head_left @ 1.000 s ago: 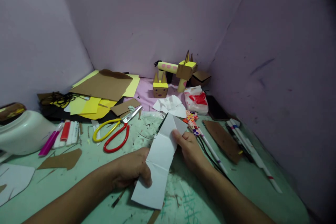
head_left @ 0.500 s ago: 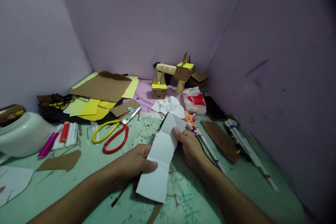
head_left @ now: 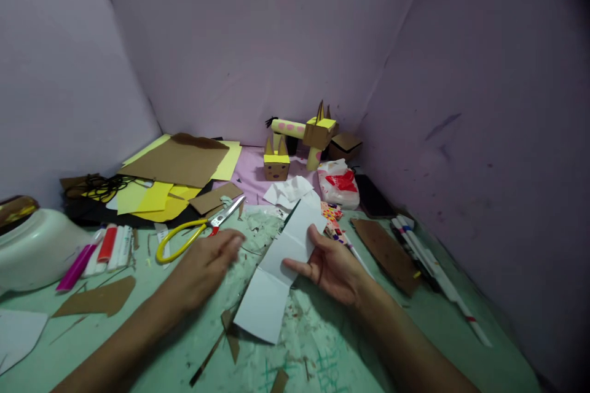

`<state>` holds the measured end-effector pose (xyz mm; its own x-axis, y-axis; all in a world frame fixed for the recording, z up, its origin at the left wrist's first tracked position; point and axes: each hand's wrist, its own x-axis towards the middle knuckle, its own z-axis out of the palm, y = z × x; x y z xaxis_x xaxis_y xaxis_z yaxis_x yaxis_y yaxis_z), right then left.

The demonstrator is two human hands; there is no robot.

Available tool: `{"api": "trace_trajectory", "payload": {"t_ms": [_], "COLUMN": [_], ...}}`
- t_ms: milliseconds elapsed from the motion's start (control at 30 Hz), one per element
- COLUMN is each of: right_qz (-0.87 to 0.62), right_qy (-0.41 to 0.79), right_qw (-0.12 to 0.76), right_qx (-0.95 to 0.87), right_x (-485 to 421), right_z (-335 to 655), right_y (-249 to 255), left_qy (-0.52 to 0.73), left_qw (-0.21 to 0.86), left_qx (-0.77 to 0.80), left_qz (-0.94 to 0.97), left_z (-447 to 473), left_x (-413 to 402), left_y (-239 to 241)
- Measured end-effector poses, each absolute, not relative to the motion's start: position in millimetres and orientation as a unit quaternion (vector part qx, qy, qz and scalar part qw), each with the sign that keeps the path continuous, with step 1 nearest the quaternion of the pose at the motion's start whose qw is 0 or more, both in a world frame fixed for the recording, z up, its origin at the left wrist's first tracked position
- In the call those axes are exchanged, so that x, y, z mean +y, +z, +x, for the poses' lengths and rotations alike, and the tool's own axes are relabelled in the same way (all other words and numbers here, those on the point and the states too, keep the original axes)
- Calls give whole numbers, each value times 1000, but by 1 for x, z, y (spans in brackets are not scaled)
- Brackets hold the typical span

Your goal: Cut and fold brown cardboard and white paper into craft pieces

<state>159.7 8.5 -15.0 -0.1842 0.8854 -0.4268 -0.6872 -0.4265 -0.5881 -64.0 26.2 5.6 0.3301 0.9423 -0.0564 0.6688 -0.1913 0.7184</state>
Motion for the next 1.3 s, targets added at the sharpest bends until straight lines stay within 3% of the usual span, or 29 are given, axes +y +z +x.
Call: {"api": "trace_trajectory", "payload": {"t_ms": [67,133,233,433,733,800,900,1000,1133,1300], "right_qz": [-351,-326,-307,-287,-293,-288,-271,-265,-237,-207], "right_qy": [766,774,772,755,692,624,458,313,256,256], "right_qw": [524,529,538,566,604,646,698,642,536,434], "right_qx": [-125,-124,-143,-164,-264,-333,-480,-648,-769,-838], "right_x": [10,11,11,8,6,0,-12,-23,-25,-23], "right_z": [161,163,164,161,160,158,155,154,153,149], "right_y": [-17,-20,-23,-19,-17,-19,-22,-28,-37,-41], "left_qy": [163,63,3,5,128,228,406,451,424,453], "left_qw": [147,59,64,54,98,162,419,607,687,674], "left_qx": [627,653,649,664,699,708,607,455,401,400], "left_qz": [747,753,758,746,697,649,540,471,433,425], "left_z": [-82,-96,-102,-90,-101,-100,-89,-70,-47,-40], "left_x": [39,49,55,59,64,58,42,25,10,5], "left_y": [5,2,-4,-5,4,13,25,28,19,12]}}
